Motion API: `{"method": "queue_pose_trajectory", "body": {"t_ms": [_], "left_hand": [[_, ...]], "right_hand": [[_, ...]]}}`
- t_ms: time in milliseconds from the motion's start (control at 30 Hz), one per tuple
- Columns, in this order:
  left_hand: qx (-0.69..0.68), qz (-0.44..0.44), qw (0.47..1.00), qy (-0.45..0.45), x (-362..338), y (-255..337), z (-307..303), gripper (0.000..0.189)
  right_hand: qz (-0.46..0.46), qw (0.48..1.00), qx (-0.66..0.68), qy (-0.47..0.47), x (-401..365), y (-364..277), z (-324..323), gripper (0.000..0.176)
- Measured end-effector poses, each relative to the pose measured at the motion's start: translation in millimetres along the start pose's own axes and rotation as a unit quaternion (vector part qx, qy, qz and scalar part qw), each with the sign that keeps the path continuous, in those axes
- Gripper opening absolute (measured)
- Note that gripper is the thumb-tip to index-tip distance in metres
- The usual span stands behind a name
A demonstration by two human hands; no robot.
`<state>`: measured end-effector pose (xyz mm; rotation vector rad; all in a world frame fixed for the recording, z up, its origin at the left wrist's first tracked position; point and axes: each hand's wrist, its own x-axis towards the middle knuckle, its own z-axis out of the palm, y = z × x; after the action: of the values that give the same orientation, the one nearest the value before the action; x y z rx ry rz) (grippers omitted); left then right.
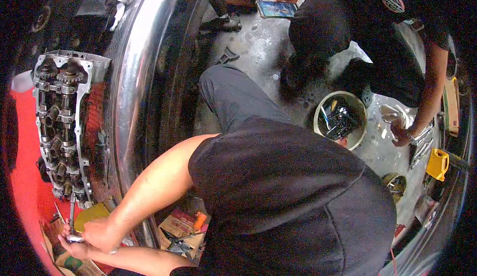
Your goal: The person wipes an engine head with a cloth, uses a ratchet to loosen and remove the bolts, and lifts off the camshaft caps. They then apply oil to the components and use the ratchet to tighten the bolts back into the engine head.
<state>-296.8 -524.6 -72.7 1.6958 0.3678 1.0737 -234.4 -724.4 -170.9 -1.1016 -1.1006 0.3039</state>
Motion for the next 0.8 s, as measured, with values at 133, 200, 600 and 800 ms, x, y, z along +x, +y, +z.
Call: {"method": "queue_pose_trajectory", "body": {"t_ms": [133, 200, 600, 800], "left_hand": [[0.044, 0.062, 0.989, 0.124, -34, -12, 30, 0.033], [0.073, 0.091, 0.962, 0.246, -61, -25, 57, 0.038], [0.107, 0.080, 0.952, 0.275, -64, -20, 62, 0.034], [0.037, 0.075, 0.993, 0.079, -26, -12, 40, 0.029]], "right_hand": [[-0.053, 0.987, -0.146, 0.031, 2, 11, -22, 0.020], [-0.095, 0.969, -0.225, 0.036, 3, 16, -40, 0.019], [-0.177, 0.953, -0.231, 0.087, 15, 25, -30, 0.018], [-0.022, 0.996, -0.063, -0.061, -18, 3, -50, 0.023]]}}
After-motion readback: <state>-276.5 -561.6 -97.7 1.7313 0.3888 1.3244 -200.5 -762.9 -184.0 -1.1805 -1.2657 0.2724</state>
